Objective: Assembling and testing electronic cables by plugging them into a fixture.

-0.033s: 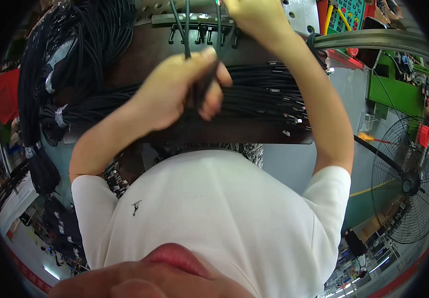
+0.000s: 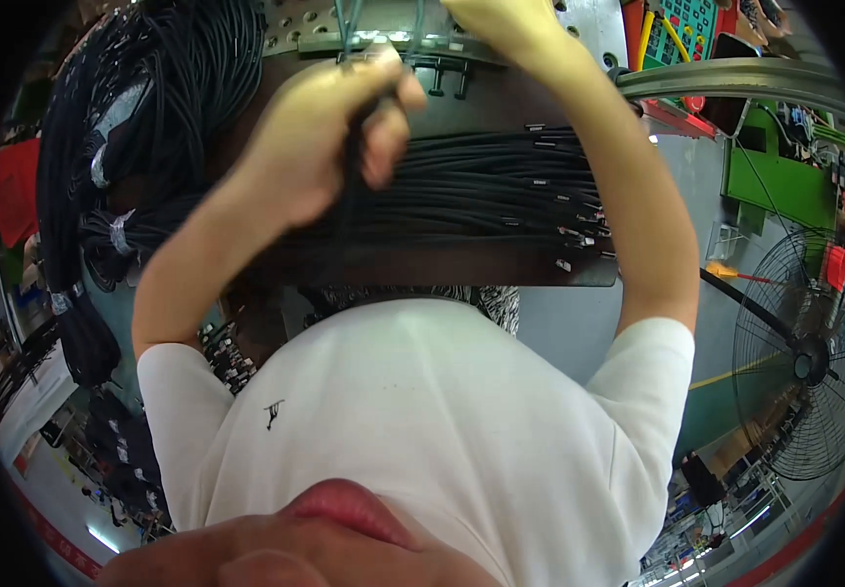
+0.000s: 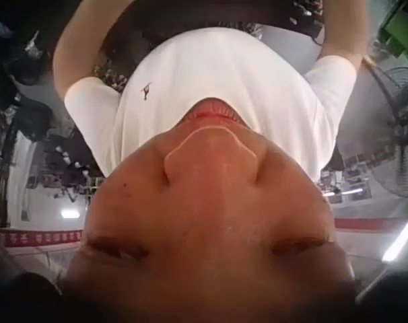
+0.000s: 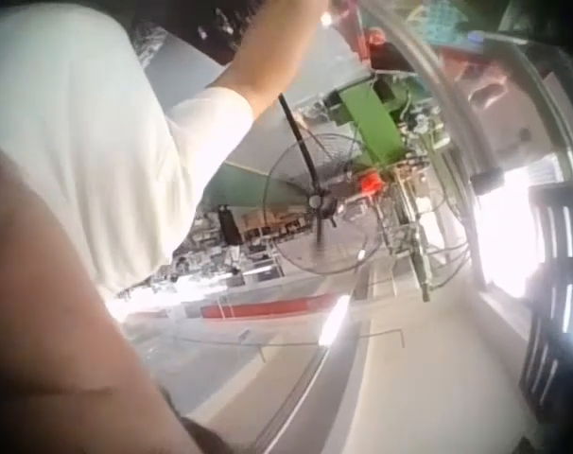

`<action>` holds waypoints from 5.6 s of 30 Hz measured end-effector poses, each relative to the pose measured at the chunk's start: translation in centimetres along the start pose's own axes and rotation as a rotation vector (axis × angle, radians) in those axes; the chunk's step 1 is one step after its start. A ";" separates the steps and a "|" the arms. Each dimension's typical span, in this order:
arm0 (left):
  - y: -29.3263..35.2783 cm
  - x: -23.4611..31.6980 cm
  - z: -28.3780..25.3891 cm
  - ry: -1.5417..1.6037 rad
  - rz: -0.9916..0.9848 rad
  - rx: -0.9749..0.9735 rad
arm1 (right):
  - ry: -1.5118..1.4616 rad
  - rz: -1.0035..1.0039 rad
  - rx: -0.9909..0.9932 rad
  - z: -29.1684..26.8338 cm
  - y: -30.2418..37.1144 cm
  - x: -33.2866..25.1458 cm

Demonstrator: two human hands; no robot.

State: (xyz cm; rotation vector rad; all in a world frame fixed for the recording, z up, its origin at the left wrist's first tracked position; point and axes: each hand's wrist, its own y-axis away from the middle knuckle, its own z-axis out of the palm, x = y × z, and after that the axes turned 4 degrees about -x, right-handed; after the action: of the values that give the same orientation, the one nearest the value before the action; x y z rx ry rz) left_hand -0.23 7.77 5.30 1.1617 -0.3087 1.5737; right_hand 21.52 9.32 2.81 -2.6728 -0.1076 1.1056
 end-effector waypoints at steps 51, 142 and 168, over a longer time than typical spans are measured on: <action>-11.3 6.2 -11.5 -1.797 0.793 0.606 | 0.378 0.265 0.136 -1.1 -1.6 4.9; -6.8 -1.7 8.5 -0.958 -0.260 -0.532 | 0.302 -0.428 -0.331 1.2 2.4 3.7; 4.7 -10.0 5.1 0.019 0.081 0.165 | -1.213 0.546 -0.057 2.3 15.6 -7.3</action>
State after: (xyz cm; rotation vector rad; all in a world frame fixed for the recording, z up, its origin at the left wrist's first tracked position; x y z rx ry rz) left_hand -2.46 -3.64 1.53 1.2738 -0.2188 1.7054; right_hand 14.34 -6.52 2.25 -1.6806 0.4006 2.7287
